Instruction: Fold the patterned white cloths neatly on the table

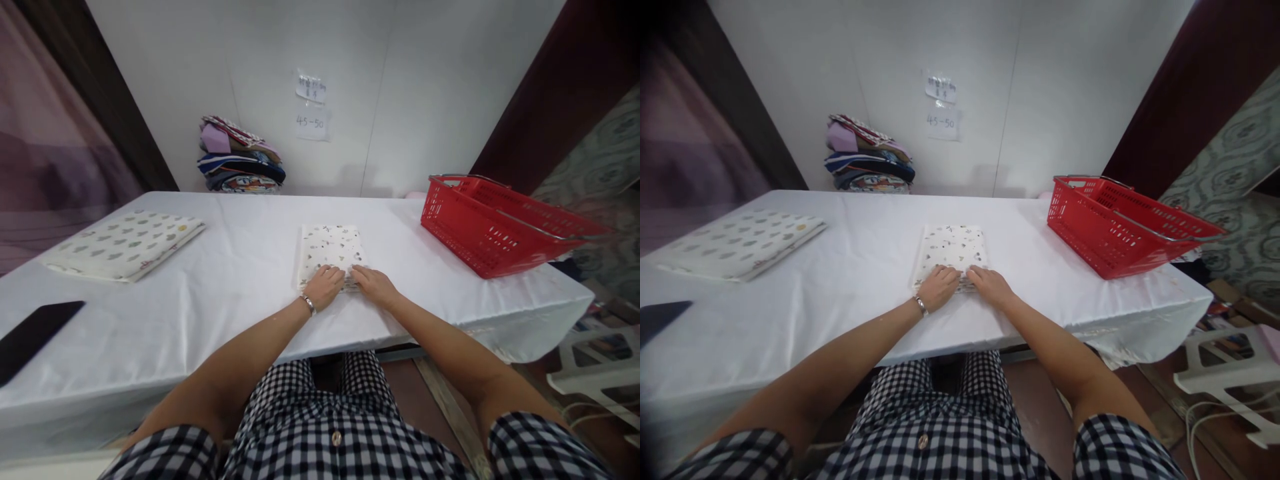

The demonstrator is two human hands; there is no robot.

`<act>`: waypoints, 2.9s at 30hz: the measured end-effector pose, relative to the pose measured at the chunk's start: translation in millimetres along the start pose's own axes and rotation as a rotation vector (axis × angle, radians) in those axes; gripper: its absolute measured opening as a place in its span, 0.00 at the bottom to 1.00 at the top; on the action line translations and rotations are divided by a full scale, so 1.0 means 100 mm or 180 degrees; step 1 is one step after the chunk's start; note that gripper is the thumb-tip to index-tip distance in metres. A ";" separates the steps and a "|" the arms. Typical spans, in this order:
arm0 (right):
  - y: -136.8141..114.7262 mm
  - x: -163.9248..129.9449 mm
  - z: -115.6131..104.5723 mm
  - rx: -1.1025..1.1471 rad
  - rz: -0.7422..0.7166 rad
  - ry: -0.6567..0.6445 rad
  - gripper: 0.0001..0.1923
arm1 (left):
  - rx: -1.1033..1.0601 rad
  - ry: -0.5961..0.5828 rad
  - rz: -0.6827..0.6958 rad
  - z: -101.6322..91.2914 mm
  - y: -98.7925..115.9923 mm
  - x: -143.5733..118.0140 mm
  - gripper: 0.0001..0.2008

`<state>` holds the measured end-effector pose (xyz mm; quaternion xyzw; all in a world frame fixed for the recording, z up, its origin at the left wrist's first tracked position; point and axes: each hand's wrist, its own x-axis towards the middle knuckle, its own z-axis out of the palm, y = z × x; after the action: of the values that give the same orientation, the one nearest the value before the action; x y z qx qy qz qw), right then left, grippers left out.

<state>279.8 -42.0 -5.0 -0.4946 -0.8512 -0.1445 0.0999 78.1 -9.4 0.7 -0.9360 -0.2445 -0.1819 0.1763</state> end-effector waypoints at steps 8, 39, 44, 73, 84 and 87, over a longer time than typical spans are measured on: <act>0.01 -0.02 0.03 0.0061 -0.0037 0.0078 0.11 | -0.0088 0.0261 0.0092 0.13 -0.04 -0.01 0.11; 0.05 -0.18 0.03 0.0484 0.0307 0.0625 0.13 | -0.0245 -0.0643 -0.0662 0.02 0.10 0.14 0.12; 0.05 -0.20 0.06 0.0740 0.0505 0.0626 0.17 | -0.0332 -0.0618 -0.0765 0.03 0.09 0.11 0.14; 0.12 -0.37 0.19 0.2623 0.1515 0.1213 0.11 | -0.0681 -0.0056 -0.0874 0.01 0.18 0.30 0.11; 0.11 -0.36 0.16 0.2568 0.1348 0.1105 0.13 | -0.0690 -0.0084 -0.0490 0.11 0.34 0.42 0.12; 0.10 -0.36 0.15 0.2594 0.1299 0.1090 0.14 | -0.0624 -0.0118 -0.0524 0.13 0.38 0.46 0.13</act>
<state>305.8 -61.3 -28.7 -0.5411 -0.6954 0.1438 0.4504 138.9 -16.6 0.1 -0.9287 -0.3047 -0.2015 0.0639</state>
